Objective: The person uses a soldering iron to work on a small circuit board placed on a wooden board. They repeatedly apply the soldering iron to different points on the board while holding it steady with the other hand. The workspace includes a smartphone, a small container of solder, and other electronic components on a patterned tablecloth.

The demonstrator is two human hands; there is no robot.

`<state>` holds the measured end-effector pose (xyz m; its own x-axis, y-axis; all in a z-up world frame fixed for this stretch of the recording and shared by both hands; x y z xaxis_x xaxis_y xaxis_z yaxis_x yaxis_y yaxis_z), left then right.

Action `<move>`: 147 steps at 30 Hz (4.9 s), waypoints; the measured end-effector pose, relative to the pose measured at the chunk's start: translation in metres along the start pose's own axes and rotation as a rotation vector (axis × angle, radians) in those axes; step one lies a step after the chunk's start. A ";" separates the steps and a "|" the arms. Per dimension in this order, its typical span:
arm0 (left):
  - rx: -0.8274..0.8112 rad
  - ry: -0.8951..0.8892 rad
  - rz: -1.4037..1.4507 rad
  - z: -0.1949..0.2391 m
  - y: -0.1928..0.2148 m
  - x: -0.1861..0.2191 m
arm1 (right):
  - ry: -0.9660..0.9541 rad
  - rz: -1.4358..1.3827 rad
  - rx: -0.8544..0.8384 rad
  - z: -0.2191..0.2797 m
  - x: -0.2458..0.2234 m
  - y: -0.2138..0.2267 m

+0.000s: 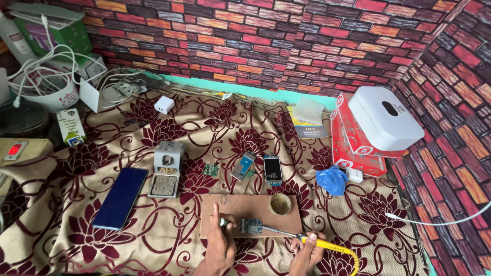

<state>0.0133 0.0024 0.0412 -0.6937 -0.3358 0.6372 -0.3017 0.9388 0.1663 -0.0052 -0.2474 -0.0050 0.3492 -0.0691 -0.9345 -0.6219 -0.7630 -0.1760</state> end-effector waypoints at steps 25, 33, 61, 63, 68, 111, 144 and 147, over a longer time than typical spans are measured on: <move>-0.145 0.063 -0.013 0.003 0.005 -0.004 | 0.593 0.632 -0.557 -0.008 -0.128 -0.062; -0.072 0.045 -0.017 -0.009 0.010 0.006 | 0.527 0.523 -0.296 0.004 -0.117 -0.068; 0.089 -0.093 -0.112 -0.004 0.008 -0.008 | 0.077 -0.059 -0.372 -0.018 0.040 0.075; 0.109 -0.051 -0.064 -0.006 0.009 -0.008 | 0.069 -0.041 -0.438 -0.028 0.064 0.091; 0.120 0.137 0.014 0.003 0.001 -0.028 | 0.096 -0.041 -0.577 -0.057 0.092 0.104; 0.148 0.195 0.053 0.012 0.012 -0.019 | -0.091 -0.346 -0.278 -0.066 0.052 0.033; -0.005 0.089 0.048 0.004 0.010 -0.006 | -0.122 -0.048 0.190 -0.014 0.062 0.020; 0.000 0.087 0.038 0.003 0.012 -0.004 | -0.152 -0.013 0.213 -0.012 0.059 0.020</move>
<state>0.0102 0.0146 0.0385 -0.6452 -0.2923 0.7059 -0.2761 0.9507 0.1413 0.0109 -0.2746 -0.0597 0.2590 0.0494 -0.9646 -0.7575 -0.6093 -0.2346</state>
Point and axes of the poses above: each hand's wrist, its own z-axis away from the middle knuckle, its own y-axis out of the back of the hand, x = y × z, the point moved 3 cm from there along -z, towards the middle knuckle
